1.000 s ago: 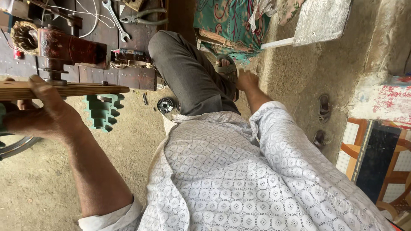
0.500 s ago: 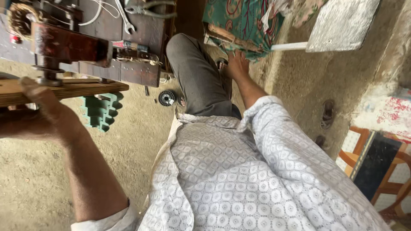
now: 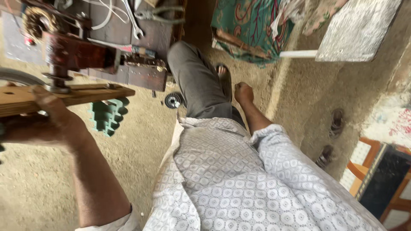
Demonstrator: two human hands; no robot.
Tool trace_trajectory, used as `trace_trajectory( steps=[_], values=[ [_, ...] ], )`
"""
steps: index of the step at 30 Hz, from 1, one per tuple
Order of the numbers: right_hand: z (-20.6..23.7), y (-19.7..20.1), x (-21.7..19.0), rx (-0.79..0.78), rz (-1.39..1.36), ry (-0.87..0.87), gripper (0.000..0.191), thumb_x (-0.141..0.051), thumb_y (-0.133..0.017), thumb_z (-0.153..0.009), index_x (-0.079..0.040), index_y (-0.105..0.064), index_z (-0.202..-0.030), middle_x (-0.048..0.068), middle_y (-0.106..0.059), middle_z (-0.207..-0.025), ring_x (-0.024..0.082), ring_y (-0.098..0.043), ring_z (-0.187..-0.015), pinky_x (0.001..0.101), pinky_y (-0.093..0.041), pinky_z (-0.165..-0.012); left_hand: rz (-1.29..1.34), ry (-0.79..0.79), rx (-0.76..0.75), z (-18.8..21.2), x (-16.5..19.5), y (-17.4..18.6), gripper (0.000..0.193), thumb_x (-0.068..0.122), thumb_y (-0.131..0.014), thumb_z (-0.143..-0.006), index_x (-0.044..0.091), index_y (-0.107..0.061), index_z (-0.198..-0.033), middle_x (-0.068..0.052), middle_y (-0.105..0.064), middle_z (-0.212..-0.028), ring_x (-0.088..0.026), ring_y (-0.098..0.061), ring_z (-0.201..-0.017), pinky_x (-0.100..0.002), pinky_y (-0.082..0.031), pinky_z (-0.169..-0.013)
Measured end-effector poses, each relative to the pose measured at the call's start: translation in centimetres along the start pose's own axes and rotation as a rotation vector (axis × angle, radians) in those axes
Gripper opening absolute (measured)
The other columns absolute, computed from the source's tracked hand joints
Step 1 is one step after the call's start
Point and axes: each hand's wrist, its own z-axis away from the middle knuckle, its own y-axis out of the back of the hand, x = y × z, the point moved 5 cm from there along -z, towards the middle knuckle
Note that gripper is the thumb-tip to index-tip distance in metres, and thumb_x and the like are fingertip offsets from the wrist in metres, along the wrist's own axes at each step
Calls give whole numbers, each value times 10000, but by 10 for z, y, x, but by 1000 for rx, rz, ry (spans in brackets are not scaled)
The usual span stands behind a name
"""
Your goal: The person secures a green plastic spool onto a wooden jig, then winds copper wire around the spool by hand while rotating it. They periodically adjust the wire and the spool, and use a wrench to tighten the jig. The task continues with repeated winding until the spool is partially filled.
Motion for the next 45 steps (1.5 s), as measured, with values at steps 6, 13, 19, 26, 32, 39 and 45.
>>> trace_trajectory(
  steps=[6,13,19,26,32,39,45],
  values=[
    [-33,45,-54,27,-37,230,324,-245,-570,-1034,-82,-621,-1309,200,-696,-814,409,-684,-684,547,-529,-620,-292,42,138,14,48,-38,900,297,-1022,-862,1,-313,-1331,-255,-467,-1371,-390,-562,-1326,-472,-507,-1192],
    [0,34,-107,-519,-408,370,174,-159,-571,-980,-75,-697,-1065,58,-733,-860,164,-704,-687,356,-589,-595,-79,133,46,36,71,-84,822,205,-949,-980,-72,-317,-1427,-263,-524,-1446,-354,-620,-1340,-431,-553,-1135],
    [78,82,-157,-1304,-719,563,287,-157,-548,-1033,-15,-682,-1243,129,-762,-1119,165,-725,-966,291,-595,-852,183,204,80,47,57,-125,915,54,-945,-890,25,-197,-1417,-222,-492,-1387,-281,-614,-1242,-399,-609,-1074],
    [134,168,-239,-873,-79,1496,229,-198,-682,-1012,-20,-736,-1147,116,-779,-993,192,-750,-892,325,-596,-795,150,29,59,55,79,-160,623,3,-872,-918,2,-413,-1340,-126,-582,-1242,-211,-686,-1087,-362,-666,-908],
    [186,191,-267,-658,-145,1755,216,-168,-750,-939,-45,-758,-1116,123,-737,-919,245,-697,-800,358,-561,-730,-109,-227,-44,44,123,-168,432,141,-897,-993,28,-564,-1243,-93,-695,-1086,-198,-779,-955,-348,-658,-812],
    [212,150,-274,-763,-354,1498,163,-84,-661,-1033,1,-725,-1156,101,-755,-990,144,-731,-857,241,-623,-748,-165,-192,-121,32,150,-143,449,298,-870,-986,32,-598,-1224,-102,-734,-992,-171,-783,-869,-325,-634,-706],
    [268,83,-273,-567,-586,1242,224,-176,-627,-1095,14,-726,-1159,77,-744,-849,126,-726,-754,247,-627,-689,-162,-244,-415,18,136,-87,285,225,-782,-1020,24,-663,-1184,-99,-741,-1018,-212,-774,-885,-335,-623,-695]
  ],
)
